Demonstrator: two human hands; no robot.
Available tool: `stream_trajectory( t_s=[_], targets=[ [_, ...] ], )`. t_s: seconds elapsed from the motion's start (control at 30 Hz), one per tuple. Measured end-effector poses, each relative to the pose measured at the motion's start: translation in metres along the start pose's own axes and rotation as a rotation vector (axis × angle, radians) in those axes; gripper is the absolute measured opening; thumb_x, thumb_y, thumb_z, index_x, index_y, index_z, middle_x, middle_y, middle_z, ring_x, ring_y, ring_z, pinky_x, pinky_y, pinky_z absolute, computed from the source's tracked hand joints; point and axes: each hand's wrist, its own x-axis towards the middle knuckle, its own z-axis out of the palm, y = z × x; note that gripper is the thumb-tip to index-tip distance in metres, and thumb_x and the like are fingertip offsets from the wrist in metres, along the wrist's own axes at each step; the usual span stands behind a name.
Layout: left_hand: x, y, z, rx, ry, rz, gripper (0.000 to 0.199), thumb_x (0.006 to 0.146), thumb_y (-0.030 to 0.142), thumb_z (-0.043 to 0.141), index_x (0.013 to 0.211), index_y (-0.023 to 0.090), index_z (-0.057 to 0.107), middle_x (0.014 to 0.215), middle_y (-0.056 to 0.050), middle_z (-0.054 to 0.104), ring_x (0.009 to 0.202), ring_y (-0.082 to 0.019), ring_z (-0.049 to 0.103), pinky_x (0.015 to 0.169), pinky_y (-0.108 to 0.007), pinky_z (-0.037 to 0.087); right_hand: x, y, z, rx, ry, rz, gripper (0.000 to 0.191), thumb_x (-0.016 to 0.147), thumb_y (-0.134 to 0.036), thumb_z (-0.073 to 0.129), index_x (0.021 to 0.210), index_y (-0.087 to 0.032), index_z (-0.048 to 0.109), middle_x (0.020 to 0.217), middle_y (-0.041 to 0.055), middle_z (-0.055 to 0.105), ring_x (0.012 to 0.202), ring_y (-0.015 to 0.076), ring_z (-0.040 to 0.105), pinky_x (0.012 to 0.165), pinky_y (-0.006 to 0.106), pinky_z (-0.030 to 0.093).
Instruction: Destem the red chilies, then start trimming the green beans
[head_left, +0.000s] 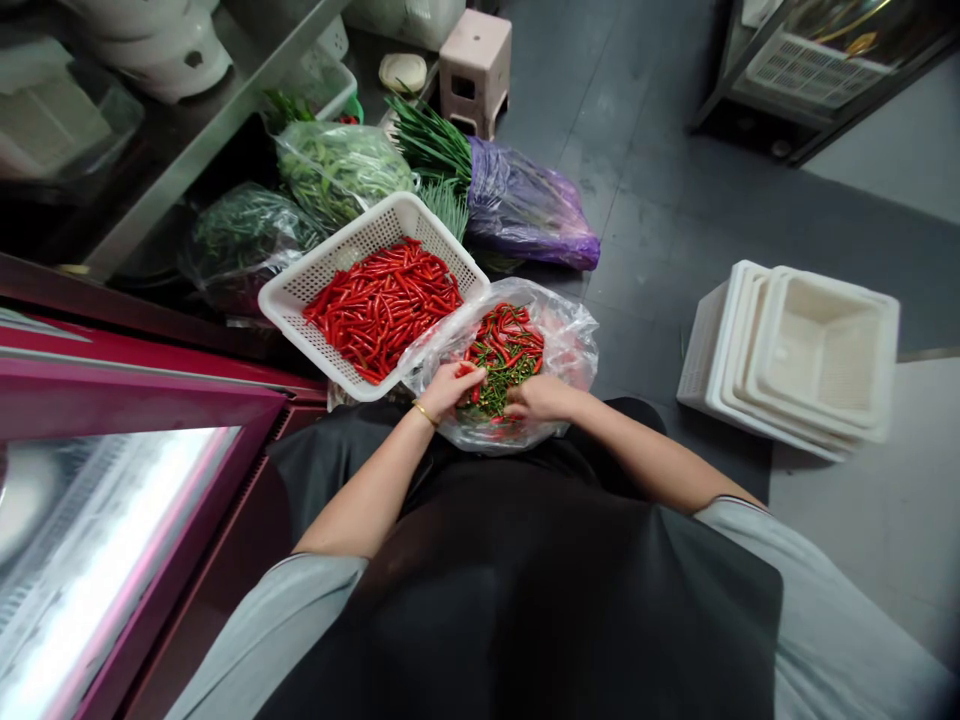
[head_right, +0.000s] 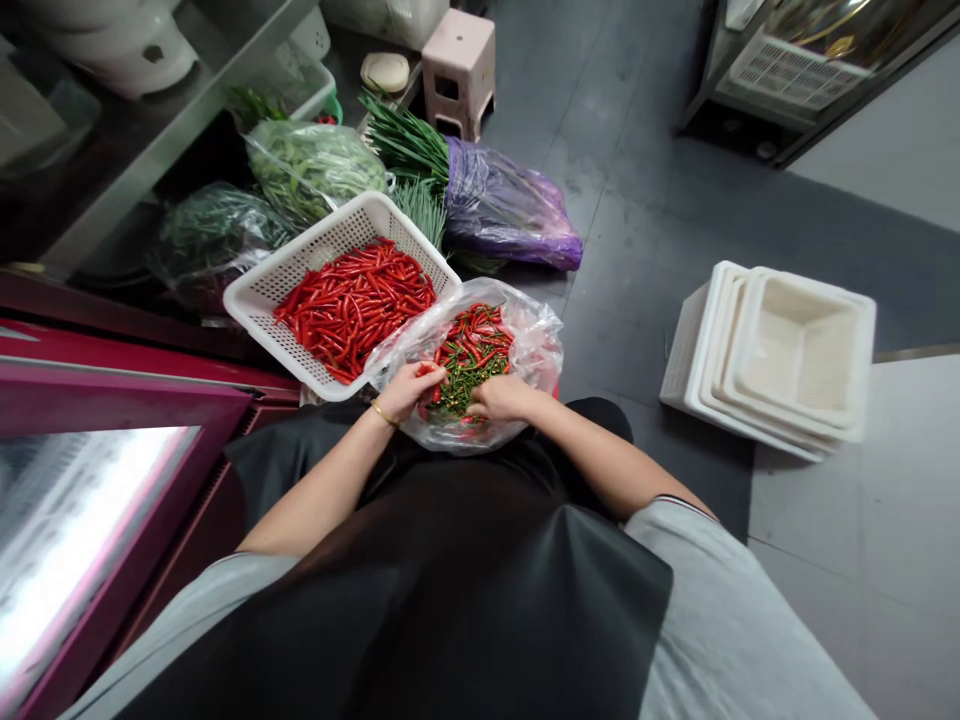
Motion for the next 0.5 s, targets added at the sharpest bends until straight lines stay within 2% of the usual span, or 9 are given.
stream_trajectory(
  t_s=[0.1,0.17,0.23,0.33,0.43,0.5],
  targets=[
    [0.002,0.004,-0.012,-0.169,0.001,-0.014,0.034,0.068,0.041,0.075,0.069,0.012,0.057,0.058,0.0,0.058,0.049,-0.008,0.053,0.046,-0.019,0.042,0.029,0.023,-0.008,-0.152,0.156,0.202,0.034,0.096,-0.032,0.037,0.113,-0.018,0.063,0.108,0.0158,0.064,0.078,0.0197,0.063,0.061,0.026,0.037],
    [0.002,0.004,-0.014,-0.233,-0.019,-0.059,0.034,0.065,0.039,0.077,0.073,0.013,0.056,0.068,-0.003,0.063,0.056,-0.01,0.057,0.05,-0.022,0.047,0.045,0.032,-0.009,-0.185,0.132,0.215,0.034,0.095,-0.024,0.035,0.11,-0.015,0.063,0.112,0.0178,0.061,0.079,0.0202,0.063,0.063,0.027,0.038],
    [0.002,0.0,-0.011,-0.183,-0.022,-0.086,0.034,0.067,0.04,0.075,0.08,0.013,0.058,0.064,-0.001,0.06,0.047,-0.008,0.051,0.043,-0.02,0.041,0.049,0.034,-0.01,-0.158,0.155,0.183,0.032,0.094,-0.022,0.035,0.106,-0.013,0.063,0.111,0.0183,0.061,0.08,0.0203,0.062,0.065,0.027,0.039],
    [0.005,-0.013,0.0,0.016,0.015,0.001,0.033,0.067,0.034,0.074,0.091,0.013,0.064,0.052,0.006,0.05,0.041,-0.005,0.039,0.041,-0.018,0.029,0.035,0.025,-0.011,0.026,0.325,0.081,0.025,0.094,-0.025,0.041,0.099,-0.012,0.061,0.102,0.0139,0.064,0.083,0.018,0.06,0.07,0.025,0.039],
    [0.013,-0.025,0.013,0.181,-0.004,0.153,0.022,0.061,0.024,0.077,0.073,0.013,0.063,0.054,0.006,0.048,0.05,-0.005,0.04,0.049,-0.018,0.031,0.018,0.01,-0.009,0.258,0.395,-0.039,0.018,0.093,-0.027,0.046,0.088,-0.014,0.058,0.087,0.0062,0.065,0.078,0.0142,0.058,0.071,0.023,0.04],
    [0.015,-0.031,0.018,0.228,0.006,0.139,0.024,0.061,0.025,0.075,0.057,0.013,0.055,0.051,0.006,0.045,0.049,-0.005,0.037,0.049,-0.019,0.028,0.018,0.003,-0.005,0.271,0.403,-0.022,0.017,0.092,-0.027,0.046,0.087,-0.015,0.057,0.084,0.0056,0.064,0.075,0.0144,0.057,0.07,0.023,0.039]
  ],
)
